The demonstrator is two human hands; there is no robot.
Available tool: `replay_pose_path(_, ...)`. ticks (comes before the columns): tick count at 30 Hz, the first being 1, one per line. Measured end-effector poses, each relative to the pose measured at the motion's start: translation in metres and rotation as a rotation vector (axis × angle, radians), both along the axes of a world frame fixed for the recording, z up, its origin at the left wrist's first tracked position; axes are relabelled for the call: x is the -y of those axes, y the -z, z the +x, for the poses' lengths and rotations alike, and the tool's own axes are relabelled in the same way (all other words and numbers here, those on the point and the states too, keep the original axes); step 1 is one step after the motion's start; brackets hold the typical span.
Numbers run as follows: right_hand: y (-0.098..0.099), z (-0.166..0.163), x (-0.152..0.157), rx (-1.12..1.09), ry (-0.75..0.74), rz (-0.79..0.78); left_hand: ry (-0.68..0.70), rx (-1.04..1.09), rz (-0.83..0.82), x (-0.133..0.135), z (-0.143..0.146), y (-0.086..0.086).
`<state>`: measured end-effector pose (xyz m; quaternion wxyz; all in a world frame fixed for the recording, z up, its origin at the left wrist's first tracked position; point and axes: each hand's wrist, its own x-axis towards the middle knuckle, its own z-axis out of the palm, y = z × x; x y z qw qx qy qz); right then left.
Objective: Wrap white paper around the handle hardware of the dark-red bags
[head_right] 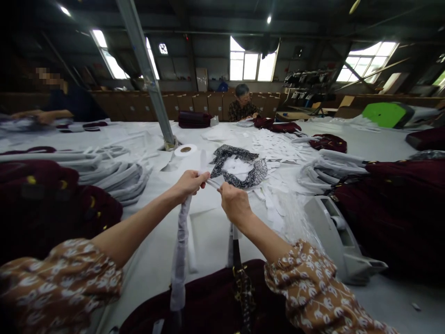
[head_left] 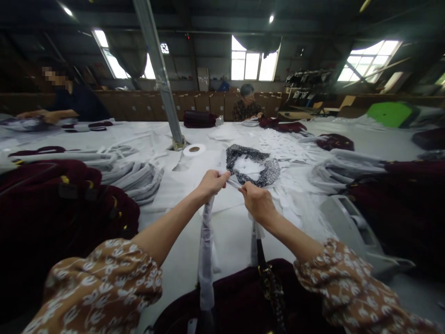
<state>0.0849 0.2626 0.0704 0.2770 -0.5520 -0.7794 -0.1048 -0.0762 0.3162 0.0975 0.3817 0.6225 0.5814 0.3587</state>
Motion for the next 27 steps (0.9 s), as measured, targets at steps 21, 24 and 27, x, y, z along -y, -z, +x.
replay_pose_path(21, -0.016, 0.025, 0.003, -0.304, -0.017, -0.176, 0.205, 0.162, -0.106, 0.001, 0.004, -0.004)
replay_pose_path(24, -0.021, 0.025, 0.007, -0.293, -0.009, -0.213, 0.226, 0.216, -0.199, 0.002, 0.000, -0.011)
replay_pose_path(27, -0.022, 0.027, 0.013, -0.324, -0.036, -0.236, 0.239, 0.255, -0.261, 0.001, -0.003, -0.011)
